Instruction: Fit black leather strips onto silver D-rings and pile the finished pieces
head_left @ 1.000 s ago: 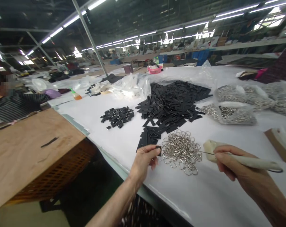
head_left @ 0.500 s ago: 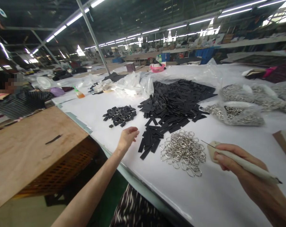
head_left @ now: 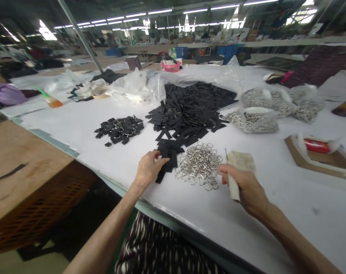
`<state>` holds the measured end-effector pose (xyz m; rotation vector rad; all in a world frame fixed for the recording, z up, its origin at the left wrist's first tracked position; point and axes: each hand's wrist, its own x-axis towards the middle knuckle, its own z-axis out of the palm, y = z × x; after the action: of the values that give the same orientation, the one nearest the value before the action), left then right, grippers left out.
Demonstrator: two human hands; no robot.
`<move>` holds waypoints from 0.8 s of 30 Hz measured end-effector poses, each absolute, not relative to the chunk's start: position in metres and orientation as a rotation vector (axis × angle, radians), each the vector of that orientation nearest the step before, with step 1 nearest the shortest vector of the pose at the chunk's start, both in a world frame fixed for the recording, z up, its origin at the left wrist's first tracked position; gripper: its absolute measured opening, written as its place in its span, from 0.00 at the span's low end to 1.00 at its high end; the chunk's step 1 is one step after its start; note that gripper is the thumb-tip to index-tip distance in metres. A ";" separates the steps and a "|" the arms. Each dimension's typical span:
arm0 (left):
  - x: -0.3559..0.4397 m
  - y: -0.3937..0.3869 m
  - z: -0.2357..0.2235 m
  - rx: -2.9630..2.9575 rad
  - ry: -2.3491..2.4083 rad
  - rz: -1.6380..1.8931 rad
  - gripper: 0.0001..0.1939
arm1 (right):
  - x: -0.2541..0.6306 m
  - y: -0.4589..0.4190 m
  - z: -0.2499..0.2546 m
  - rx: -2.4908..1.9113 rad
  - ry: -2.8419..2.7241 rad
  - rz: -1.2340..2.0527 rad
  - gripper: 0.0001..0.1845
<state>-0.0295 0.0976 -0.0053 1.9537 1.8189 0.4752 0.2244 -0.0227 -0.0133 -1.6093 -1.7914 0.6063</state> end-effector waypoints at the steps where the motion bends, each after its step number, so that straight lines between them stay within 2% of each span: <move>1: -0.031 0.094 -0.003 1.979 1.834 0.449 0.16 | 0.222 -0.022 -0.013 -1.635 -1.878 0.570 0.09; 3: -0.035 0.089 0.001 2.044 1.868 0.356 0.16 | 0.216 -0.021 -0.013 -1.677 -2.026 0.479 0.08; 7: -0.038 0.085 0.003 2.093 1.844 0.202 0.08 | 0.204 -0.020 -0.012 -1.824 -2.071 0.367 0.06; 15: -0.038 0.085 -0.004 1.988 1.861 0.291 0.04 | 0.201 -0.024 -0.020 -1.810 -1.990 0.471 0.10; 20: -0.040 0.080 -0.011 1.975 1.847 0.391 0.06 | 0.201 -0.025 -0.018 -1.759 -1.899 0.516 0.10; 24: -0.039 0.082 -0.011 1.966 1.819 0.468 0.12 | 0.195 -0.023 -0.016 -1.727 -2.023 0.432 0.08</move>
<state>-0.0391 0.0824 -0.0115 1.9657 1.8186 0.4680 0.1953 -0.0233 -0.0163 -1.7266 -2.0225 0.4321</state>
